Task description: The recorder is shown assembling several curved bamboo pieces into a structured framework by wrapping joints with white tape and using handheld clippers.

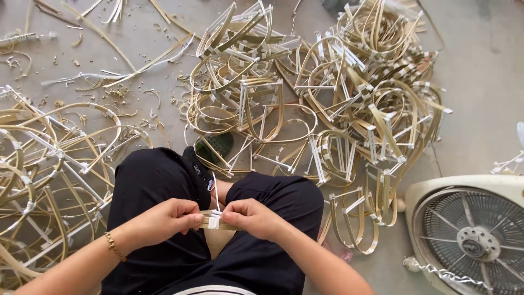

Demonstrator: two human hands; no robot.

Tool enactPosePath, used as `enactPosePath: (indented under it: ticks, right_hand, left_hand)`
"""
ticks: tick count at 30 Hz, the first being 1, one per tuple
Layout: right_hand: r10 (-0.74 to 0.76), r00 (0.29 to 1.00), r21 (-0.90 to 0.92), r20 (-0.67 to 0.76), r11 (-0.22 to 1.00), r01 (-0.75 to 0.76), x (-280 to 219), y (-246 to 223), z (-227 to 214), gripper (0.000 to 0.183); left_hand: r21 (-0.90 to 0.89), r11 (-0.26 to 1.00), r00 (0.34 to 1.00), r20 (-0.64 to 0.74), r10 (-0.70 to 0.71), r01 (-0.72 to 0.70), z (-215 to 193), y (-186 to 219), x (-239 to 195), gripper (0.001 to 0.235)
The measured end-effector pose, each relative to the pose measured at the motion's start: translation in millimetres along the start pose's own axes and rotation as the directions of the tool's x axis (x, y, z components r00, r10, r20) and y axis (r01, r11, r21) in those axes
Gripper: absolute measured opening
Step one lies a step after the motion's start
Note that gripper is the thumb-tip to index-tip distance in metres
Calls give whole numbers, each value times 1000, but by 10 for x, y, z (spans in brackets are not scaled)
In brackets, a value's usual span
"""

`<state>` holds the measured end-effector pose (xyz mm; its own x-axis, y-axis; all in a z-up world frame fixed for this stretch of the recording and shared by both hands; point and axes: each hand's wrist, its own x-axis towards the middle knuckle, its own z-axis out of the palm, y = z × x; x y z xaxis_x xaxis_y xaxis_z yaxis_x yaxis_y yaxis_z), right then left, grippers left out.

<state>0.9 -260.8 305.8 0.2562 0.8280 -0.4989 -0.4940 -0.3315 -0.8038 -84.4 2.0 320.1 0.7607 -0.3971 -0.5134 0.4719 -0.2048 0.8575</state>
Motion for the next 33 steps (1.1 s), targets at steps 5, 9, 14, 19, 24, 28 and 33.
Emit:
enactPosePath:
  ticks: [5, 9, 14, 19, 24, 28, 33]
  right_hand:
    - [-103, 990, -89, -100, 992, 94, -172, -72, 144, 26]
    - [-105, 984, -328, -142, 943, 54, -141, -94, 187, 33]
    - [58, 992, -405, -110, 909, -98, -63, -3, 171, 42]
    - [-112, 962, -398, -250, 917, 3, -130, -188, 7, 33]
    - [-820, 283, -801, -497, 559, 213, -596, -695, 267, 29]
    - [-901, 341, -883, -267, 371, 288, -546, -594, 439, 34]
    - [-659, 596, -506, -458, 745, 436, -470, 61, 105, 32]
  left_hand:
    - [113, 992, 997, -49, 66, -61, 101, 137, -64, 33]
    - [266, 962, 991, -133, -19, 54, 181, 134, -58, 37]
    - [358, 920, 986, -94, -134, 159, 192, -102, 32, 44]
    - [116, 989, 985, -157, -77, 96, -115, 32, 201, 40]
    - [-540, 808, 943, -326, 60, -238, -142, 538, 89, 29]
    - [-801, 447, 916, -379, 133, -397, 271, 980, -26, 20]
    - [-776, 541, 931, -364, 36, -324, 254, 457, -37, 26]
